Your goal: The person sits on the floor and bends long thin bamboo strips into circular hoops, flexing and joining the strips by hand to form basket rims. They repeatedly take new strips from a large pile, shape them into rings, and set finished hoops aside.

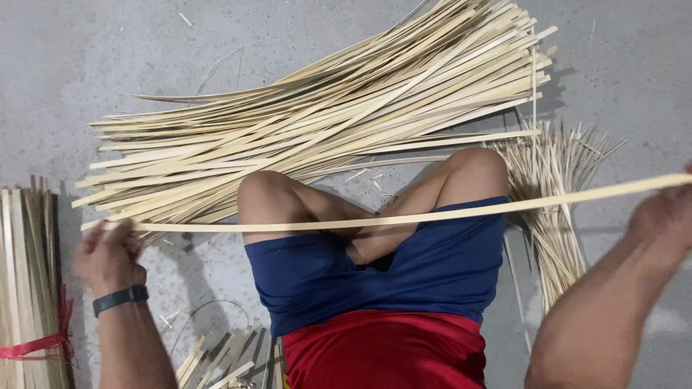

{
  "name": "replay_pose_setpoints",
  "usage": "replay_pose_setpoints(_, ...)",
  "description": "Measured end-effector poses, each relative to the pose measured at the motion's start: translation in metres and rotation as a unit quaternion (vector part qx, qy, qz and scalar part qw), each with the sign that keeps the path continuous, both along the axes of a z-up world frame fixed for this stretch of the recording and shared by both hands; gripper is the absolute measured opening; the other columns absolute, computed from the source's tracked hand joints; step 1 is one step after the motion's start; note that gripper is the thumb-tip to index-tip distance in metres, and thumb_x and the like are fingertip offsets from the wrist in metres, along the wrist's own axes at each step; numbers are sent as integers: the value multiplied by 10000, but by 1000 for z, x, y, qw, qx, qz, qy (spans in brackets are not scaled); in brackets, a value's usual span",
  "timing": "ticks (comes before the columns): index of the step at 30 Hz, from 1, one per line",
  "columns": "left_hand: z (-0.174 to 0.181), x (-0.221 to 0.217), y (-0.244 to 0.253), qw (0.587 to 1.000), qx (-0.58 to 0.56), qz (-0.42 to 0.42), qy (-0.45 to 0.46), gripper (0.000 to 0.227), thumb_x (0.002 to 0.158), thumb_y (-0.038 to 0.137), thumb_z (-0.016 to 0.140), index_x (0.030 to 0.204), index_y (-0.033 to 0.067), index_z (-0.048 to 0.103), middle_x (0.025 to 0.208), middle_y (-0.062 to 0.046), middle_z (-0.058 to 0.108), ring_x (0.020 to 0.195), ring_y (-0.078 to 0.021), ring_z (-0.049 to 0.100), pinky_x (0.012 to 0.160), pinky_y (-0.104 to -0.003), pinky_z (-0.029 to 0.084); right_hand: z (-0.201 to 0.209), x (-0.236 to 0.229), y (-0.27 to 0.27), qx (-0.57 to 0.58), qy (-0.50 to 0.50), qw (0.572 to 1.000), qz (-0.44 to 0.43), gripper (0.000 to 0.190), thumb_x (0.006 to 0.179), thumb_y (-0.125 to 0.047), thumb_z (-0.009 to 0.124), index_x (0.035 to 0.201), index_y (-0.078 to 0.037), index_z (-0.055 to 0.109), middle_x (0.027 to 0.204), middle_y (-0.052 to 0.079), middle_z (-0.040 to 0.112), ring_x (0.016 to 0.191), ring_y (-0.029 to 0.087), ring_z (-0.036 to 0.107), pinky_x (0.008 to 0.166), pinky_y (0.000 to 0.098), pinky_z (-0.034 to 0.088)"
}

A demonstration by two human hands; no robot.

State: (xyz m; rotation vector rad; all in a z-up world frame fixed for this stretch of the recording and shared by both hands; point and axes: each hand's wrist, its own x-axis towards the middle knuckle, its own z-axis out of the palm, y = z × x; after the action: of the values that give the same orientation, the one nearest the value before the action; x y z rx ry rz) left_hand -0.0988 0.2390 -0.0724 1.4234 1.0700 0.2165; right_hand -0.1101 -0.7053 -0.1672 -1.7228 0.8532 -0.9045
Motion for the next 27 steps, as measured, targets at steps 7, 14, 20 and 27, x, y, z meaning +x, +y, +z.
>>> replay_pose_setpoints(7,78,65,-117,870,-130,-162,-448,257,1120,163,557,1206,-69,628,1027,-183,673,892,-228,694,811,-375,618,195,81,300,106,-173,900,385,95,1161,-32,646,1176,-71,731,1010,54,725,793,102,640,688,231,525)
replay_pose_setpoints(14,125,115,-233,749,-283,-587,-123,288,965,162,693,1227,53,740,797,-105,709,549,-103,595,451,-243,478,244,75,389,-207,1,684,699,435,847,97,647,1134,-200,781,957,-9,689,808,105,646,608,232,544)
replay_pose_setpoints(20,170,122,-288,678,-45,-729,81,326,880,312,753,992,13,817,691,-103,777,527,-129,703,482,-257,564,260,69,404,-455,22,610,648,507,713,77,732,1090,-252,814,820,-11,680,652,141,621,538,336,466)
replay_pose_setpoints(27,161,118,-299,668,-88,-733,95,283,891,271,740,929,0,816,693,-114,779,554,-133,723,499,-262,585,255,69,396,-463,16,616,637,453,686,69,753,1025,-222,828,846,9,708,690,158,638,610,356,469)
